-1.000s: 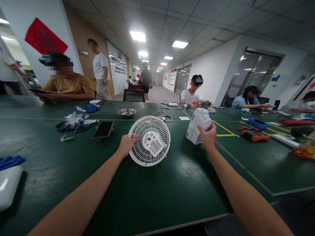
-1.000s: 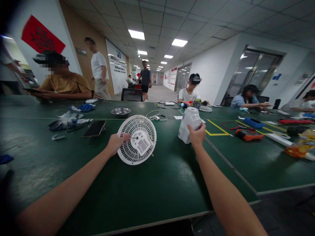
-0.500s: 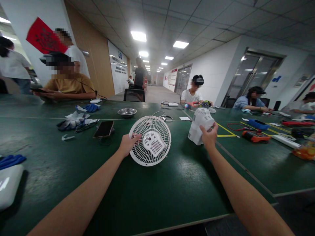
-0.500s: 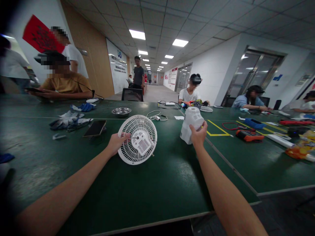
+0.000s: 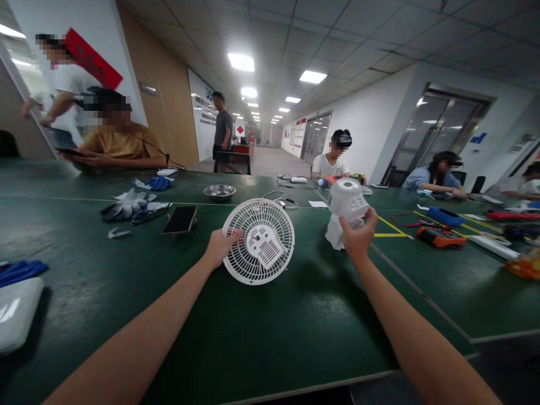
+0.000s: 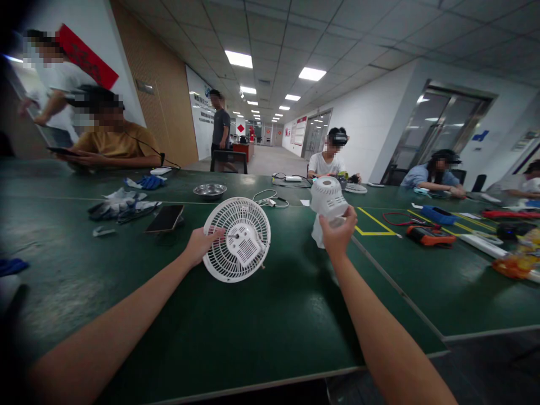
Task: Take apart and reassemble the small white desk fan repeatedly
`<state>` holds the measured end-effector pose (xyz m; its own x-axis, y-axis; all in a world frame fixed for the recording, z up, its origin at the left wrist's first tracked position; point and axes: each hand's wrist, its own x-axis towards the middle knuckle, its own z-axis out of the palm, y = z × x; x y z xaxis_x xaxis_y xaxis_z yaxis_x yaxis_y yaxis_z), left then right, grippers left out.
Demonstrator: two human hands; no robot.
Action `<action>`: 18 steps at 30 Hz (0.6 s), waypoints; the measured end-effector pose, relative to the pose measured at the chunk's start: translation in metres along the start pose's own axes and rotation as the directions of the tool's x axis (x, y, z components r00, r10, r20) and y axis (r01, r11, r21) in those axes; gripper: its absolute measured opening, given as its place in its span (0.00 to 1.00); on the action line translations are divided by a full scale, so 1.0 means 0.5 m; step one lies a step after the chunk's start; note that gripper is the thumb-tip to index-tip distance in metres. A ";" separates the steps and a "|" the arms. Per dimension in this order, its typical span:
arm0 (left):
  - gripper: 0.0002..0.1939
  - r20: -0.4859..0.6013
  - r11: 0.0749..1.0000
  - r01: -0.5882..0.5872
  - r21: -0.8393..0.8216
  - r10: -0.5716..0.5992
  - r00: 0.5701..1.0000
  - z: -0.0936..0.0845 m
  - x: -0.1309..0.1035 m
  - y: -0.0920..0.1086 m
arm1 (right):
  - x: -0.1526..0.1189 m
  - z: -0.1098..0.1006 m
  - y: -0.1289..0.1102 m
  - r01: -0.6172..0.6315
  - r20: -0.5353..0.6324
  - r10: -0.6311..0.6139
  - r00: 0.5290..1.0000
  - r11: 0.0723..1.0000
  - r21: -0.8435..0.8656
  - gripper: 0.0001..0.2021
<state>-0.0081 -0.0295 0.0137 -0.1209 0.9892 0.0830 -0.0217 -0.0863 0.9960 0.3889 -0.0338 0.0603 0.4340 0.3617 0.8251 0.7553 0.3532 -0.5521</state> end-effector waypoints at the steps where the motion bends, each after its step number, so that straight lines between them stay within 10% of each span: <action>1: 0.13 0.005 1.000 0.006 -0.005 -0.006 1.000 0.000 -0.001 0.001 | -0.010 0.004 -0.015 0.018 0.059 -0.019 0.998 1.000 0.016 0.40; 8: 0.13 0.017 0.999 0.007 -0.044 -0.006 1.000 0.000 -0.008 0.006 | -0.102 0.064 -0.048 -0.048 0.582 0.058 0.811 0.998 -0.032 0.35; 13: 0.14 0.012 0.998 0.027 -0.053 -0.026 1.000 0.001 -0.006 0.007 | -0.126 0.092 -0.015 -0.032 0.704 0.250 0.665 0.951 -0.308 0.35; 18: 0.15 0.026 0.997 0.024 -0.068 -0.022 0.999 0.000 -0.011 0.013 | -0.111 0.081 -0.036 0.058 0.661 0.146 0.736 0.959 -0.277 0.32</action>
<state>-0.0078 -0.0353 0.0196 -0.0949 0.9936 0.0620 -0.0917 -0.0708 0.9933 0.3314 -0.0253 0.0195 0.1052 0.8880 0.4476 0.8855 0.1212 -0.4485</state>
